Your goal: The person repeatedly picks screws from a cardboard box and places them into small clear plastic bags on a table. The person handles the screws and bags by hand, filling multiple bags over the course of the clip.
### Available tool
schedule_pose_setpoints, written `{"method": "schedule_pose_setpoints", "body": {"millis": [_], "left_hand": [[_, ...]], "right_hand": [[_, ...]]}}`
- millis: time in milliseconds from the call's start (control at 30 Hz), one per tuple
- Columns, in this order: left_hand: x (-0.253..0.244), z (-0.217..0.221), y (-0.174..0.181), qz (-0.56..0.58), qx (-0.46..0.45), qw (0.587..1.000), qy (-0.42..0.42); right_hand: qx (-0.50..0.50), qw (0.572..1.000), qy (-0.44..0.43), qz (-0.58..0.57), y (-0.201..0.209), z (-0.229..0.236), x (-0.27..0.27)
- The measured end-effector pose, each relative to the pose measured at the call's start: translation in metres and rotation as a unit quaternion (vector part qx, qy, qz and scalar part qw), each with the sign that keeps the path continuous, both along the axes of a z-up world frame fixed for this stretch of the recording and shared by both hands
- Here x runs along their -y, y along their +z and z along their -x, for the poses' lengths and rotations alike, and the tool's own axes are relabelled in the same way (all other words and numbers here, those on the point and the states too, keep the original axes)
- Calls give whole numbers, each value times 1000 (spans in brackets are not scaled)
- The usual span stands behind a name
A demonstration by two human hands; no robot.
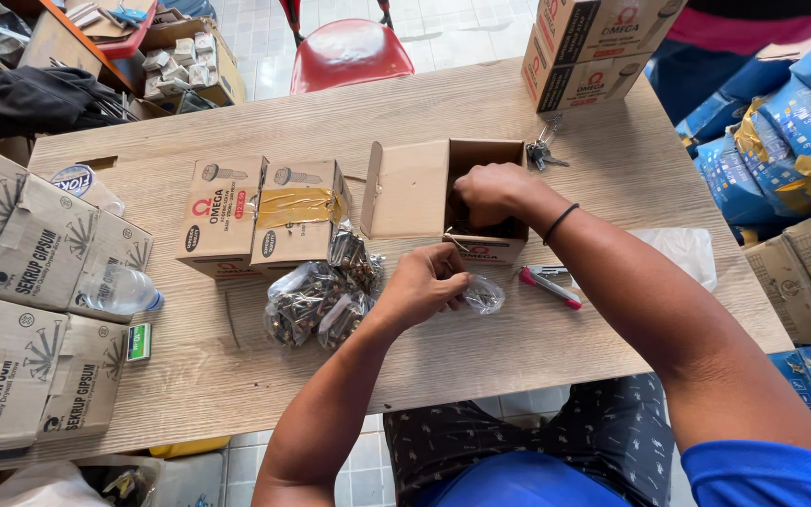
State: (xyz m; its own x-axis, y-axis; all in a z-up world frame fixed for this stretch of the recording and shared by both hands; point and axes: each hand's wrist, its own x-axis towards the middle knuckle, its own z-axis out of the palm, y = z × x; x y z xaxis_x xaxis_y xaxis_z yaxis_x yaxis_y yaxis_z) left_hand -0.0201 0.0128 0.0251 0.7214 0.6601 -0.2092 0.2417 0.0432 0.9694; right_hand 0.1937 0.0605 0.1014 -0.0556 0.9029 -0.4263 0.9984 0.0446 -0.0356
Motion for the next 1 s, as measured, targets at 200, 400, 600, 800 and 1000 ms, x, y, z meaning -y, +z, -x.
{"method": "schedule_pose_setpoints", "body": {"millis": [200,400,600,800,1000], "left_hand": [[1,-1,-1,-7,-5,1000,4],[1,-1,-1,-10,-5,1000,4],[2,1,3,0,0,1000,4],[-1,0,-6,-4,6,1000,2],[3,0,3,11,16,1000,-7]], "right_hand": [[-16,999,9,-40,-15,-5,-8],[0,993,92,-66,-31,-15,-12],[0,996,42,-84,14,-15,9],[-128,974,72,-170,21,-49,21],[-340,871,75,-347,46,-55,94]]}}
